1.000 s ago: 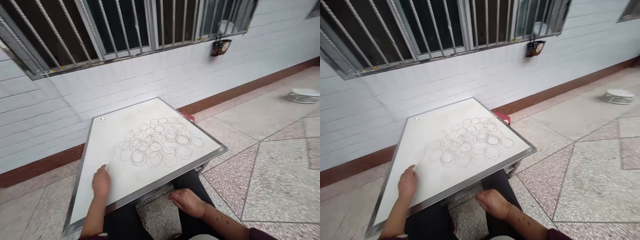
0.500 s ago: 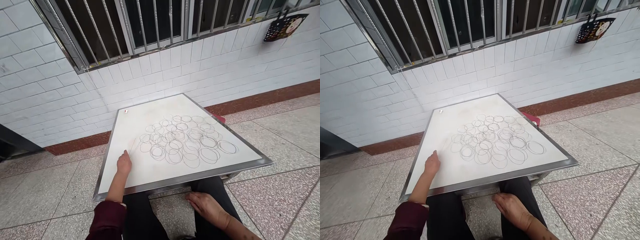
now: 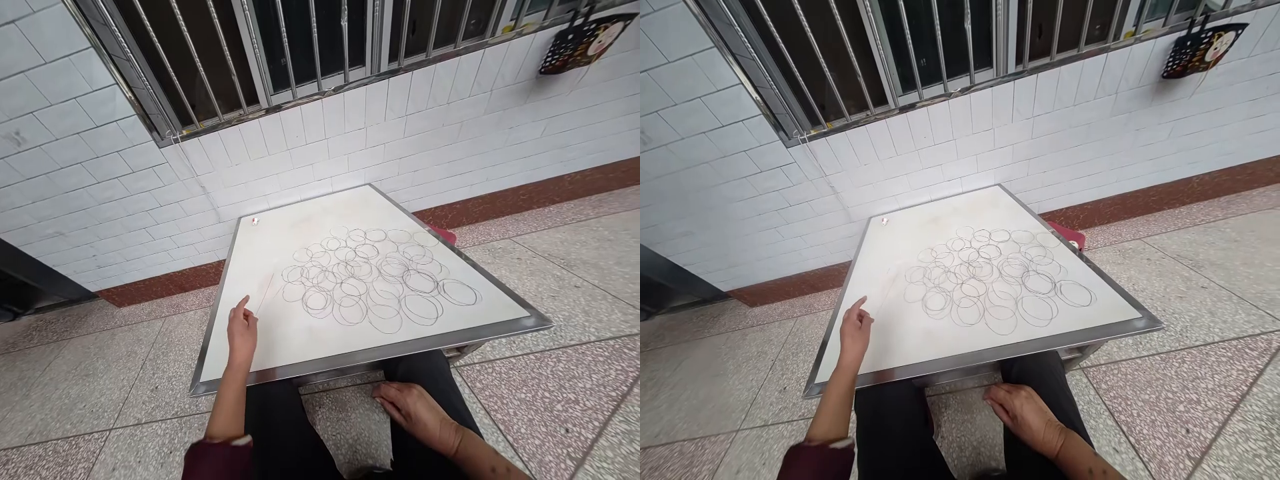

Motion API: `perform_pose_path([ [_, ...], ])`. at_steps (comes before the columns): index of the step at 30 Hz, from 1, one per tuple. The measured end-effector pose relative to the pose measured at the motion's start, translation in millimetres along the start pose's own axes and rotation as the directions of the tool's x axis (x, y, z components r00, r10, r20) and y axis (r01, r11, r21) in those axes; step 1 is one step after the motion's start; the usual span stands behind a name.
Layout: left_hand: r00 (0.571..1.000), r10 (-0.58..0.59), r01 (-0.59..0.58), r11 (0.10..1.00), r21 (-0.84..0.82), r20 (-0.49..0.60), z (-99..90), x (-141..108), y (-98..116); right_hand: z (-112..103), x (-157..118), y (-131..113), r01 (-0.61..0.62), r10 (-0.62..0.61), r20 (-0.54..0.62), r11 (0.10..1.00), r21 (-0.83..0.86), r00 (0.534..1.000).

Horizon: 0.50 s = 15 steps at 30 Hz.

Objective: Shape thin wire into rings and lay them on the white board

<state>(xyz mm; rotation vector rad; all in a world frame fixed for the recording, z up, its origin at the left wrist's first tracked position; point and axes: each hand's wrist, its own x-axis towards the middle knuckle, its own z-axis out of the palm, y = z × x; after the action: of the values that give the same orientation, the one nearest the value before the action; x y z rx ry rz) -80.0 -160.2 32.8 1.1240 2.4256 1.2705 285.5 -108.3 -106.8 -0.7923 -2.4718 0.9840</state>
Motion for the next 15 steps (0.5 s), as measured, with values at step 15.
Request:
perform_pose_path([
  [15,0.861,0.018,0.283,0.813,-0.508,0.508,46.6,-84.2,59.3,-52.6,108.0,-87.7,-0.085,0.253,-0.044,0.476,0.875,0.966],
])
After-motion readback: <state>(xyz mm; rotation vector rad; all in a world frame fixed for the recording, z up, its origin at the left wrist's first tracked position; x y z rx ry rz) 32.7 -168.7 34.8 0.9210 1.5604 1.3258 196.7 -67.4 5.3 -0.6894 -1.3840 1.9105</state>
